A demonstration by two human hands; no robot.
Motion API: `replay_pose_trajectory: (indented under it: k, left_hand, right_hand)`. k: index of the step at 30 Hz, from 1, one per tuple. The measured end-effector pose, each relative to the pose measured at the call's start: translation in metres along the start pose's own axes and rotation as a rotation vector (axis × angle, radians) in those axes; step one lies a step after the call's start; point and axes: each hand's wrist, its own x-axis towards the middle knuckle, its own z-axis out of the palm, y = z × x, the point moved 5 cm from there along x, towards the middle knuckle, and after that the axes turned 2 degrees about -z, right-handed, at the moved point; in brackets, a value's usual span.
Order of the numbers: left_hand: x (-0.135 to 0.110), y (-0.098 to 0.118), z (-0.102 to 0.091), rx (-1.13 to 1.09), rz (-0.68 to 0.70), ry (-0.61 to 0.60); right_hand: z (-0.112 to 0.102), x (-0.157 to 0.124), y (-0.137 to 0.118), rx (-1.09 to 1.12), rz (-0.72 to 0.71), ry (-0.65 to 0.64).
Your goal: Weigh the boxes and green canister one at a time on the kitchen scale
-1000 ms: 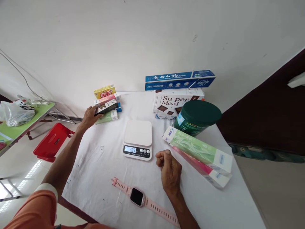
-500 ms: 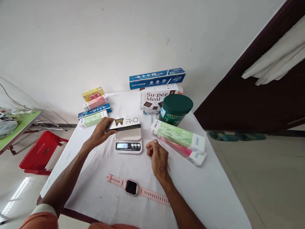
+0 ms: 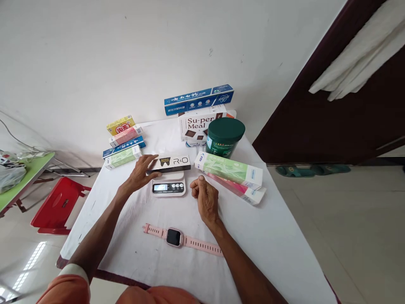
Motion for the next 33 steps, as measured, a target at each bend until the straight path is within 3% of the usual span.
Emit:
replay_pose_trajectory:
  k: [3, 7, 12, 24, 26, 29, 33]
  left_hand:
    - [-0.016, -0.012, -0.006, -0.191, -0.099, 0.197]
    - [-0.041, -0.047, -0.006, -0.376, -0.373, 0.516]
    - [-0.047, -0.070, 0.000, -0.458, -0.499, 0.626]
    - [-0.048, -0.067, -0.002, -0.408, -0.515, 0.610]
    - [-0.046, -0.055, -0.007, -0.303, -0.446, 0.596]
    - [-0.034, -0.019, -0.016, -0.064, -0.234, 0.537]
    - [-0.004, 0.021, -0.018, 0.132, -0.043, 0.296]
  right_hand:
    - [0.000, 0.000, -0.002, -0.001, -0.007, 0.005]
    - [0.000, 0.000, -0.004, -0.004, -0.008, -0.003]
    - [0.000, 0.000, -0.003, 0.001, -0.005, -0.004]
    - [0.000, -0.001, -0.005, 0.030, -0.003, -0.010]
    - [0.000, -0.001, -0.005, 0.024, -0.006, -0.011]
    - [0.001, 0.000, -0.004, 0.019, -0.012, -0.013]
    - [0.002, 0.000, -0.001, 0.041, -0.002, -0.012]
